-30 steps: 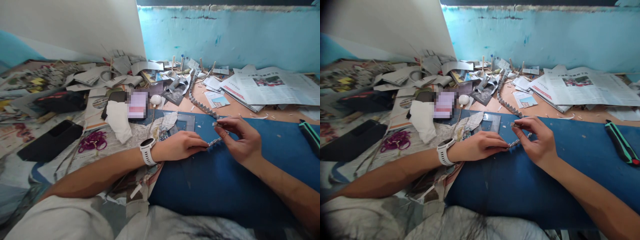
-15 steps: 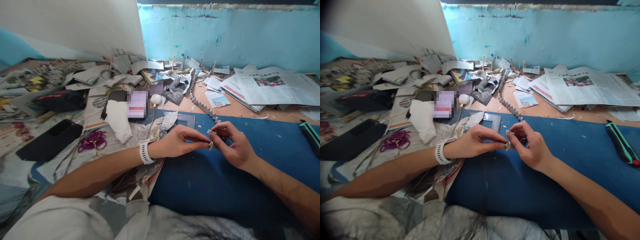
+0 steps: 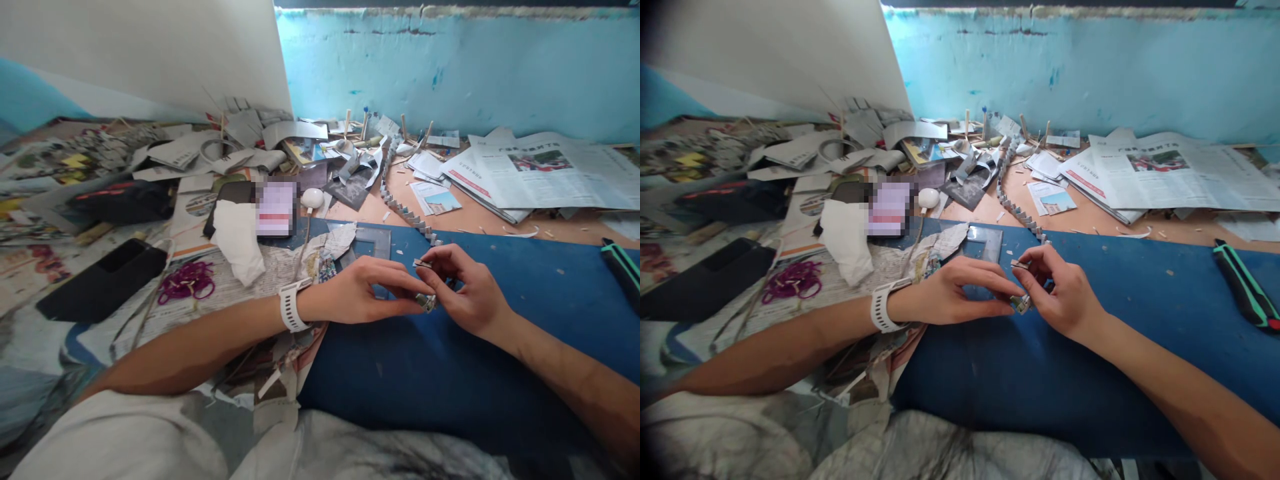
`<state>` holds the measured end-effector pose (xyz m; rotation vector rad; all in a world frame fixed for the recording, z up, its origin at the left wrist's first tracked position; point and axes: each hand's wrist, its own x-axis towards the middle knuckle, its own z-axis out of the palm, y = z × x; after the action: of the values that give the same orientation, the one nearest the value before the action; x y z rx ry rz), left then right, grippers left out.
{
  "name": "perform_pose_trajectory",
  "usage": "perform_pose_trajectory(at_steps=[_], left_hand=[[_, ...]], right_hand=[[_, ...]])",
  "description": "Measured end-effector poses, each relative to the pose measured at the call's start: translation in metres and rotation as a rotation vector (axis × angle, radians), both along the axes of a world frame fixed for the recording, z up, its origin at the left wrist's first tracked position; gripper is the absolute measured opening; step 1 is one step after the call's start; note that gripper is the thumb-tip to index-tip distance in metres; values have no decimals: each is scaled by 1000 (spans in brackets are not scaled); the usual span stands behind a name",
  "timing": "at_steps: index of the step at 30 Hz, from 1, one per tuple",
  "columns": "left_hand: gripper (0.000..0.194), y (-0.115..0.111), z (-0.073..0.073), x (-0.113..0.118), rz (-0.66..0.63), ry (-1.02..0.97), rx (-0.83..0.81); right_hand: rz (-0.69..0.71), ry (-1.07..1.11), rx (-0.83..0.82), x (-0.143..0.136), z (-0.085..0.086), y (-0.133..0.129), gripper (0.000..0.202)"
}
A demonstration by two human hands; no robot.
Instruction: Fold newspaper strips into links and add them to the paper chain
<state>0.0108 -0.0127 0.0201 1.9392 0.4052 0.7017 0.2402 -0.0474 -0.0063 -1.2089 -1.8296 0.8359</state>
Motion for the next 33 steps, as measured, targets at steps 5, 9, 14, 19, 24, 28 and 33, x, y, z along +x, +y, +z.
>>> perform_pose_trajectory(at_steps=[5, 9, 14, 19, 24, 28, 33], left_hand=[[25, -3, -6, 2, -4, 1, 14], [24, -3, -5, 3, -26, 3, 23], [21, -3, -5, 3, -23, 10, 55], [20, -3, -6, 3, -20, 10, 82], [19, -2, -6, 2, -6, 20, 99], [19, -1, -6, 2, -3, 34, 104], [19, -1, -5, 1, 10, 64, 82]], right_hand=[[1, -16, 8, -1, -2, 1, 19], [6, -22, 9, -1, -2, 1, 18], [12, -36, 21, -1, -2, 2, 19], [6, -52, 35, -1, -1, 2, 18], [3, -51, 39, 0, -1, 2, 19], [-2, -55, 39, -1, -2, 2, 20], [-8, -59, 46, -2, -1, 2, 19]])
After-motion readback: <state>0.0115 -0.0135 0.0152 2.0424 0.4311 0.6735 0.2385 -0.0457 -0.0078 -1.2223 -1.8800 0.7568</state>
